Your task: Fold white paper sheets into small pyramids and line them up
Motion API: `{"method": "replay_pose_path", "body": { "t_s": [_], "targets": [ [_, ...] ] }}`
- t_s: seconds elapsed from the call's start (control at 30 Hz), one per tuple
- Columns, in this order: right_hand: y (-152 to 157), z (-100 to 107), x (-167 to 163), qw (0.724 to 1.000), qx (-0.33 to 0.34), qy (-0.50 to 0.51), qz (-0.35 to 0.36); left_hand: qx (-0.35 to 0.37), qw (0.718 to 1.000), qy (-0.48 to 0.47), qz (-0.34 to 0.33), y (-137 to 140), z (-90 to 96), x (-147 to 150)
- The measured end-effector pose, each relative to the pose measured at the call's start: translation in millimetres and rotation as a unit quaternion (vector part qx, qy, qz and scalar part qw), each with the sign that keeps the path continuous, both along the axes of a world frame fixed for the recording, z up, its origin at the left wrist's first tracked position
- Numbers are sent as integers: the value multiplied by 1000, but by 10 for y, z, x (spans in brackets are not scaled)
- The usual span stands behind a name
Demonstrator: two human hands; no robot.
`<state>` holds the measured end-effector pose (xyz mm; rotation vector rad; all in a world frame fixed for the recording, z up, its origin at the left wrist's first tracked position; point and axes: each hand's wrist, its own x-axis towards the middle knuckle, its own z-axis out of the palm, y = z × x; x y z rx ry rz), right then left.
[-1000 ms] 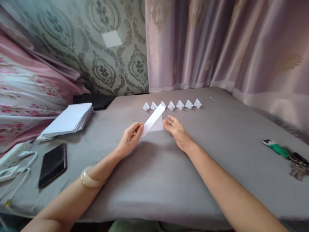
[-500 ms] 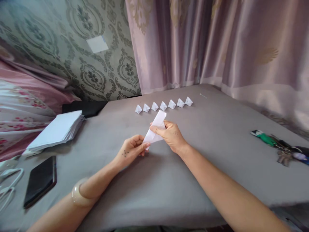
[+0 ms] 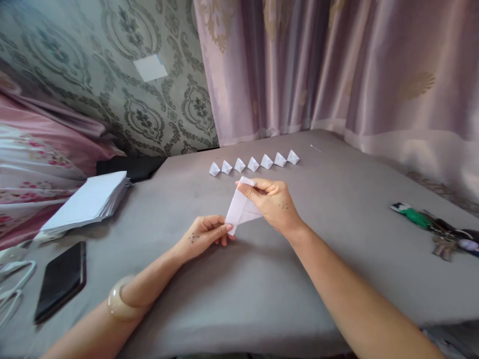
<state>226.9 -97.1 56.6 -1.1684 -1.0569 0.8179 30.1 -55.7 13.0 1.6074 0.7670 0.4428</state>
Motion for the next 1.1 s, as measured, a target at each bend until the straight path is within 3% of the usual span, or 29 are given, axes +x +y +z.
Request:
{"method": "replay_pose_path", "body": {
  "t_s": [0.2,0.33,0.4,0.43,0.5,0.6,0.8,0.97,1.1],
  "targets": [
    [-62,70,-1,998,32,-41,-28,-21,995,-6,-97,-35,-6,-33],
    [-72,59,12,998,6,-57,13,-70,974,4,-214,13,142,-82],
    [-71,38,7,997,-4,-64,34,-79,970,0,-230,68,252,-83],
    [-70,26,-1,997,-5,-66,37,-71,978,-18,-195,94,305,-68],
    [-70,4,-26,997,-12,-76,27,-53,991,-114,-35,130,385,2],
    [-64,-36,-77,993,-31,-112,3,-82,967,-204,131,132,402,183],
    [-17,-181,-134,976,-20,-213,-31,-127,940,-252,193,79,201,422],
    [-31,-247,-211,965,45,-246,-84,-86,924,-272,257,74,133,351],
    [-85,-230,-287,941,106,-310,-88,-109,912,-291,268,32,151,317]
  ]
}}
